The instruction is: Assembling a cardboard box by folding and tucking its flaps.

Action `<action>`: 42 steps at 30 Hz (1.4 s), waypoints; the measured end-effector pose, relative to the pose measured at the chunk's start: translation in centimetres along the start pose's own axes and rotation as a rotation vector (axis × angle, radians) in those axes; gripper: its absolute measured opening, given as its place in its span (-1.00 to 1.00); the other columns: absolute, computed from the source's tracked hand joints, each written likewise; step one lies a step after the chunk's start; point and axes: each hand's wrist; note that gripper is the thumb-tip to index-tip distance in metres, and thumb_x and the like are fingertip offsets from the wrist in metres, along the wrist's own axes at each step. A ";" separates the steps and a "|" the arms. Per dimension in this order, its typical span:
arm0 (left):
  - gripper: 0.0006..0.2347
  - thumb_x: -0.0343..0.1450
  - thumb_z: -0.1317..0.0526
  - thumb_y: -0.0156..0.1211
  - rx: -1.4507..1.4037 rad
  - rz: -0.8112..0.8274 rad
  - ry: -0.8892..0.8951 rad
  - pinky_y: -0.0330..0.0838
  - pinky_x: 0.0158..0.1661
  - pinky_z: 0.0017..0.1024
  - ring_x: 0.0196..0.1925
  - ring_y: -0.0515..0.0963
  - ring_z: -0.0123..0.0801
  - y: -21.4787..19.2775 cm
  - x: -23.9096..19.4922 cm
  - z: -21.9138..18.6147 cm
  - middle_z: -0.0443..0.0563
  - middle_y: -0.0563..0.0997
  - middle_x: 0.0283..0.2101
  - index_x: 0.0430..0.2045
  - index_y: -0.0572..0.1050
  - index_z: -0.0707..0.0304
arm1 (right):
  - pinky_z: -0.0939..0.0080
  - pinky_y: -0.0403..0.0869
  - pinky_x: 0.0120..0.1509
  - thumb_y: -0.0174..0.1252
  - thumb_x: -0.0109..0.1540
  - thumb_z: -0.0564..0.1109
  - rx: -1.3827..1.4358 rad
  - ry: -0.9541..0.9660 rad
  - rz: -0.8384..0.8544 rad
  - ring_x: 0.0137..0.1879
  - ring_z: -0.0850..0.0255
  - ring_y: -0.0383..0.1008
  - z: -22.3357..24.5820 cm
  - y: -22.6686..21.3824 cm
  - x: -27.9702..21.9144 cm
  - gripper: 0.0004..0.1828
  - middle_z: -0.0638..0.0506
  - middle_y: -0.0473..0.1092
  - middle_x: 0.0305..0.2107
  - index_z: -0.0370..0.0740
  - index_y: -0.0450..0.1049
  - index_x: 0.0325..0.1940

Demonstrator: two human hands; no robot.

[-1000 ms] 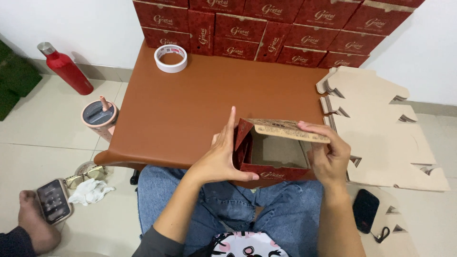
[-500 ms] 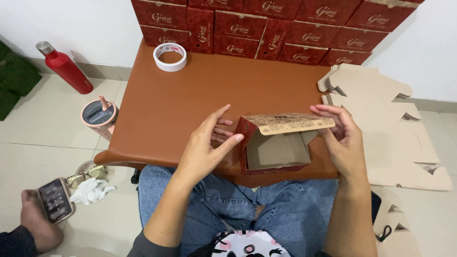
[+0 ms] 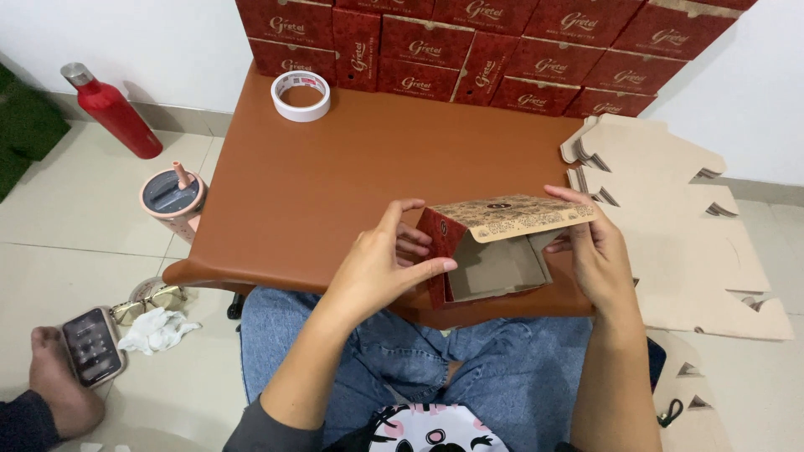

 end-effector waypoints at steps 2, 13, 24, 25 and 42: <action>-0.31 0.24 0.12 0.46 -0.017 -0.006 0.002 0.66 -0.13 -0.11 -0.08 0.71 0.15 0.2 0.0 0.0 0.42 0.66 -0.16 0.23 0.23 0.38 | 0.05 0.57 -0.06 -0.23 0.37 0.26 -0.013 -0.011 -0.003 -0.13 0.07 0.45 0.0 0.1 0.0 -0.36 -0.26 0.40 -0.03 -0.12 0.37 0.37; -0.37 0.30 0.00 0.35 0.259 0.020 -0.056 0.61 -0.11 -0.02 -0.13 0.72 0.06 0.3 -0.8 0.5 0.13 0.71 -0.09 0.29 0.28 -0.03 | -0.02 0.56 -0.03 -0.26 0.33 0.30 -0.088 -0.054 0.005 -0.13 0.01 0.46 0.7 0.7 -0.8 -0.32 -0.29 0.44 0.00 -0.10 0.41 0.33; -0.28 0.40 -0.05 0.14 0.423 0.026 -0.045 0.46 -0.05 0.20 -0.08 0.60 0.45 0.8 -1.7 -2.0 0.33 0.67 -0.05 0.46 -0.06 -0.09 | -0.29 0.33 0.34 -0.02 0.30 -0.17 -0.032 -0.055 0.226 0.30 -0.16 0.34 -0.5 -1.0 -1.9 -0.38 -0.34 0.30 0.24 -0.18 0.16 0.48; -0.28 0.40 -0.05 0.14 0.427 0.035 -0.039 0.46 -0.05 0.20 -0.08 0.60 0.45 1.0 -1.7 -1.9 0.33 0.67 -0.05 0.46 -0.06 -0.09 | -0.29 0.33 0.34 -0.02 0.30 -0.17 -0.030 -0.052 0.215 0.30 -0.16 0.34 -0.8 -1.1 -1.9 -0.38 -0.34 0.30 0.24 -0.18 0.16 0.48; -0.42 0.46 0.01 0.05 0.545 -0.011 -0.033 0.43 -0.09 0.29 -0.04 0.55 0.53 3.1 -1.0 -2.9 0.37 0.60 0.06 0.44 0.08 -0.22 | -0.11 0.54 -0.01 -0.10 0.40 -0.27 -0.560 -0.430 -0.131 0.05 -0.14 0.54 0.9 -1.6 -1.3 -0.61 -0.11 0.43 0.19 -0.33 0.38 0.32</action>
Point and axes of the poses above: each hand's wrist, its own x-axis towards the middle knuckle, its own y-axis out of the palm, z = x × y
